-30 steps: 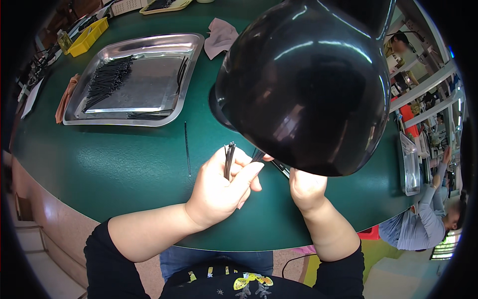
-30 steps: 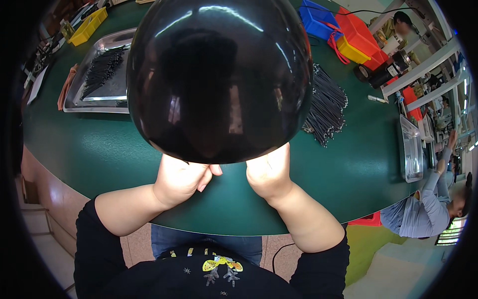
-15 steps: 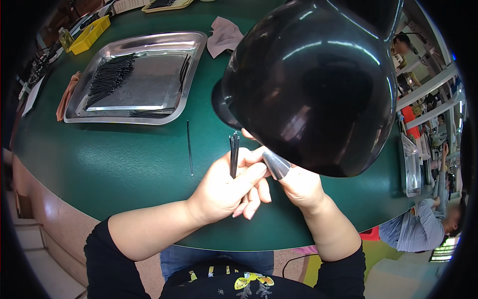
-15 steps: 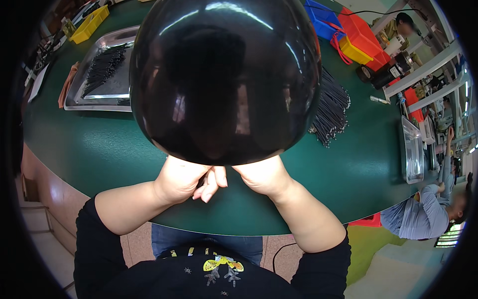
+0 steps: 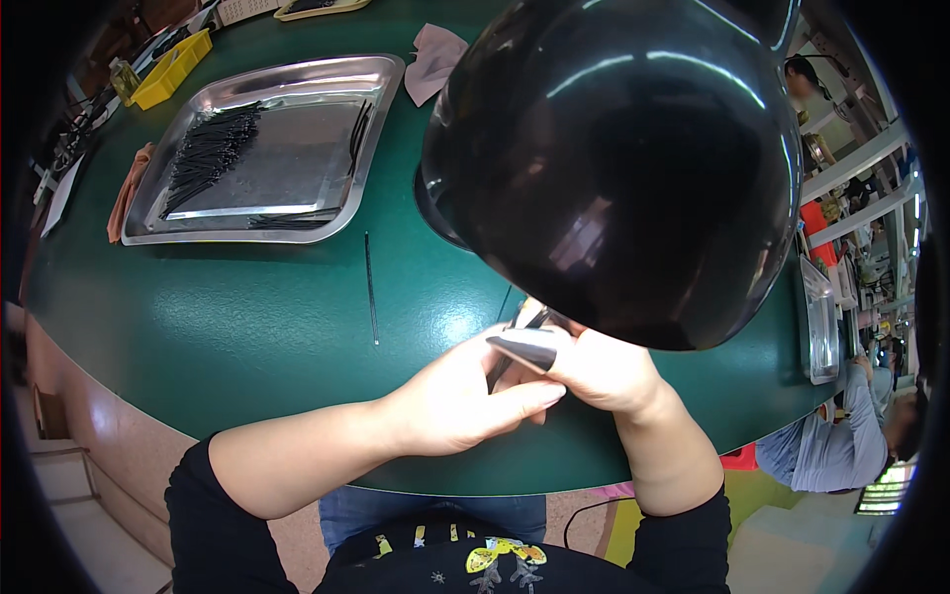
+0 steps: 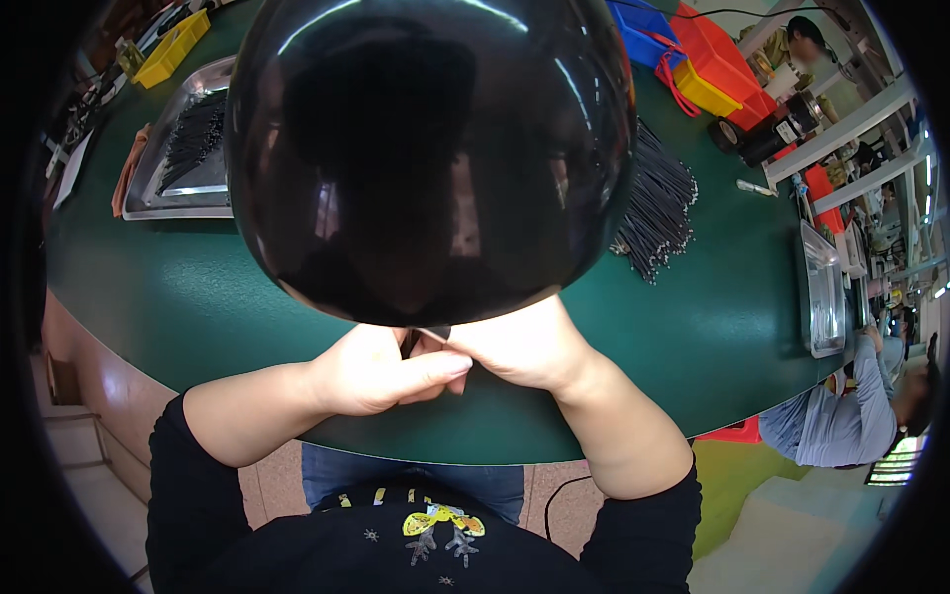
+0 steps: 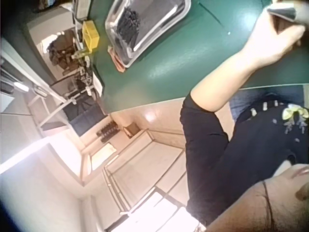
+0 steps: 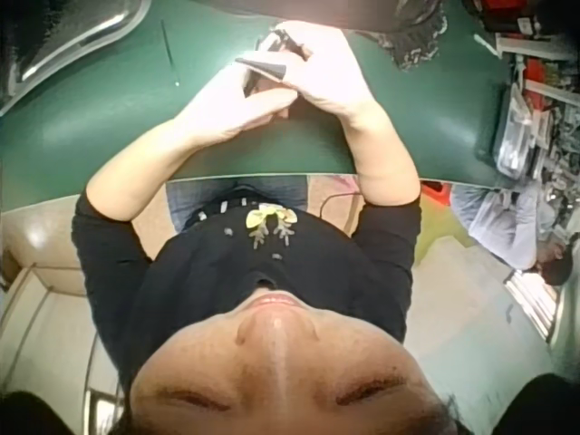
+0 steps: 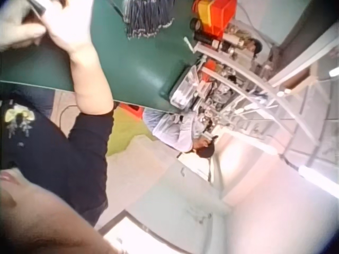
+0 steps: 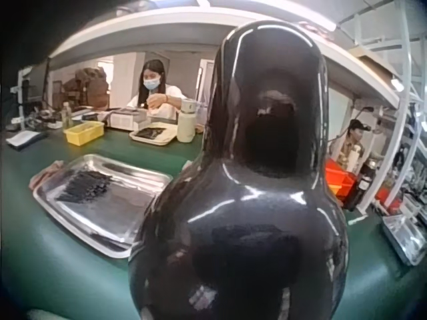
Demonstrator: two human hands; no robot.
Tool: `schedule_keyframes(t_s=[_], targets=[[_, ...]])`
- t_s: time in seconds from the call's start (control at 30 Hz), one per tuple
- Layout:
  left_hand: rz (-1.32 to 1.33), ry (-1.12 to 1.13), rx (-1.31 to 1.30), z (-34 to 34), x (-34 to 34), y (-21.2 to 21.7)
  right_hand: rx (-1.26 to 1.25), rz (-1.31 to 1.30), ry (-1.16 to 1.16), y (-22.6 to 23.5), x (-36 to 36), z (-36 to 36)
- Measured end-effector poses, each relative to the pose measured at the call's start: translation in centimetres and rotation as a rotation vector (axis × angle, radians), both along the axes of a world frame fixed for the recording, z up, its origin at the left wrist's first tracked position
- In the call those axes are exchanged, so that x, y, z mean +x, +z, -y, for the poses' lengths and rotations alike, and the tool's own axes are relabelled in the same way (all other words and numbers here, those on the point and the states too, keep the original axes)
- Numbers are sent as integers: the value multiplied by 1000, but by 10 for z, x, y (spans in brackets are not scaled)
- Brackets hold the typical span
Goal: The person holds and aligns individual black rods under a desk lamp, picks up a bundle of rods from a metal tray, and cuts the bundle with a utility knife on the table.
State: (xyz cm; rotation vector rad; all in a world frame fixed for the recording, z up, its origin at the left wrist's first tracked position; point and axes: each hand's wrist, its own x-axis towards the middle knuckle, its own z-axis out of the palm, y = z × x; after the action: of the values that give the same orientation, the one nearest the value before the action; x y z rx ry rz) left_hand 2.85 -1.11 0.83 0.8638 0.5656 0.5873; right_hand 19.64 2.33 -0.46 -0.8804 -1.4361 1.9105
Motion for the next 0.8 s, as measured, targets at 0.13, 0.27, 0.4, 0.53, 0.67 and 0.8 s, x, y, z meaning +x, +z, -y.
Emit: schedule_keyframes(t_s=[0.13, 0.27, 0.4, 0.53, 0.67, 0.8], targets=[[-34, 375, 141, 0, -3, 1, 190, -17, -75, 4, 0, -2], [65, 385, 92, 2, -4, -5, 382, 8, -267, 16, -13, 2], [24, 416, 94, 2, -3, -4, 338, -422, -524, 15, -9, -7], [-43, 446, 96, 3, -2, -2, 1162, 234, -408, 29, -14, 0], [-106, 481, 196, 4, 0, -1, 1187, 431, -364, 24, -5, 4], [-102, 517, 185, 4, 1, -3, 1143, 318, -314, 27, -5, 0]])
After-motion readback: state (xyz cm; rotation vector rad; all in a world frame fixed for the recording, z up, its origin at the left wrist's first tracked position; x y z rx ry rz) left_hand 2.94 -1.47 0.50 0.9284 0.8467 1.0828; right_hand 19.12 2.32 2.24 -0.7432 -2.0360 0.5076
